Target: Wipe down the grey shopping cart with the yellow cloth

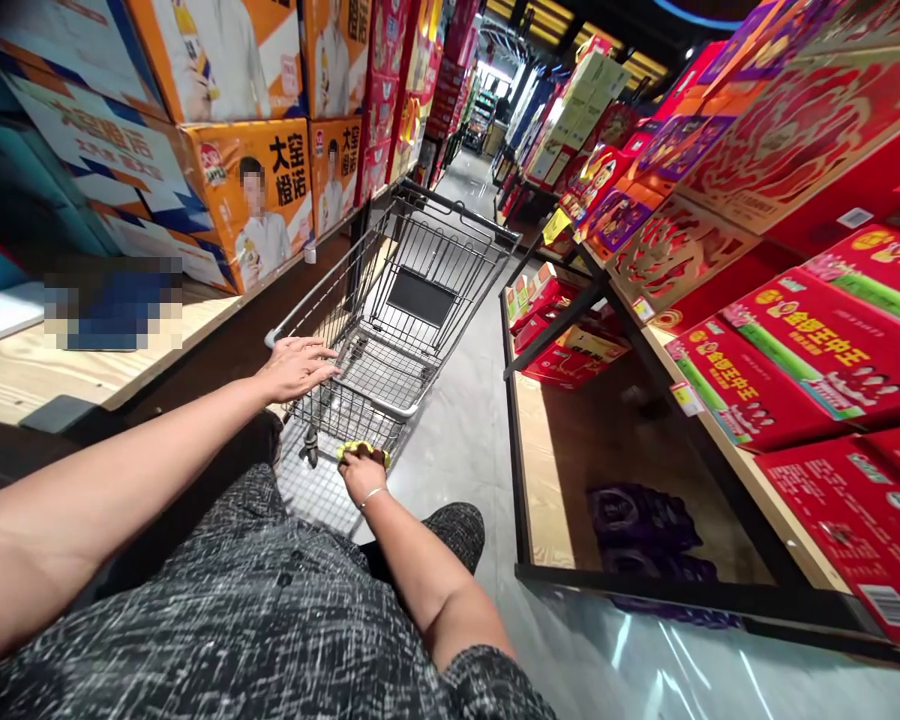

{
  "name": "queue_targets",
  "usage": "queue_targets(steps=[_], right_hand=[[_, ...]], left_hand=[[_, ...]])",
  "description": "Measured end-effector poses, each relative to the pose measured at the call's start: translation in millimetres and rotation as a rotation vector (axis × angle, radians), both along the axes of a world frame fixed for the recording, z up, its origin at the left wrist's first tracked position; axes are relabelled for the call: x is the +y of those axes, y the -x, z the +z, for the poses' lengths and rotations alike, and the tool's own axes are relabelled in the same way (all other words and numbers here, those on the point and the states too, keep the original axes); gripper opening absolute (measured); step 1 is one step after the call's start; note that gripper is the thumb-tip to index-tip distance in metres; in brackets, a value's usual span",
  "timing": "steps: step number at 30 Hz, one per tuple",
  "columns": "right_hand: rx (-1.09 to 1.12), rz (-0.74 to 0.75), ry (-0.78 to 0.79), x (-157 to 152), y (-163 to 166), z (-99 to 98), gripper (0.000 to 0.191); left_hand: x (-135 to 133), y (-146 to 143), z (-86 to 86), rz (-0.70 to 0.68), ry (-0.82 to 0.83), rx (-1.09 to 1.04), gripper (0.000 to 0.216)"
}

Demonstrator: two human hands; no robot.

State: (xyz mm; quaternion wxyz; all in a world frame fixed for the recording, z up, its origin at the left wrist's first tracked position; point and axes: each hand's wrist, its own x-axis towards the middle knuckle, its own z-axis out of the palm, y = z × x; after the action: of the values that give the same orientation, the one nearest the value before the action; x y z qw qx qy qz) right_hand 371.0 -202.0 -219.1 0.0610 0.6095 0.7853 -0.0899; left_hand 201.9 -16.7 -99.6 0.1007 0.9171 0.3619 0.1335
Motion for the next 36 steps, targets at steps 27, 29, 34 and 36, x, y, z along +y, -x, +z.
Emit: queue_targets(steps=[27, 29, 34, 36], right_hand=[[0.119, -0.045, -0.614, 36.2, -40.7, 116.9, 0.044], [0.081, -0.066, -0.590, 51.2, -63.5, 115.9, 0.045], [-0.039, -0.218, -0.471, 102.1, -124.4, 133.9, 0.044], [-0.104, -0.286, -0.402, 120.5, -140.2, 148.7, 0.042]], left_hand=[[-30.1, -27.7, 0.2, 0.022, 0.135, -0.105, 0.049], [-31.1, -29.6, -0.3, 0.012, 0.111, -0.099, 0.048], [-39.6, -41.7, -5.1, 0.010, 0.056, -0.134, 0.045], [-45.0, -48.2, -8.5, 0.030, 0.058, -0.154, 0.044]])
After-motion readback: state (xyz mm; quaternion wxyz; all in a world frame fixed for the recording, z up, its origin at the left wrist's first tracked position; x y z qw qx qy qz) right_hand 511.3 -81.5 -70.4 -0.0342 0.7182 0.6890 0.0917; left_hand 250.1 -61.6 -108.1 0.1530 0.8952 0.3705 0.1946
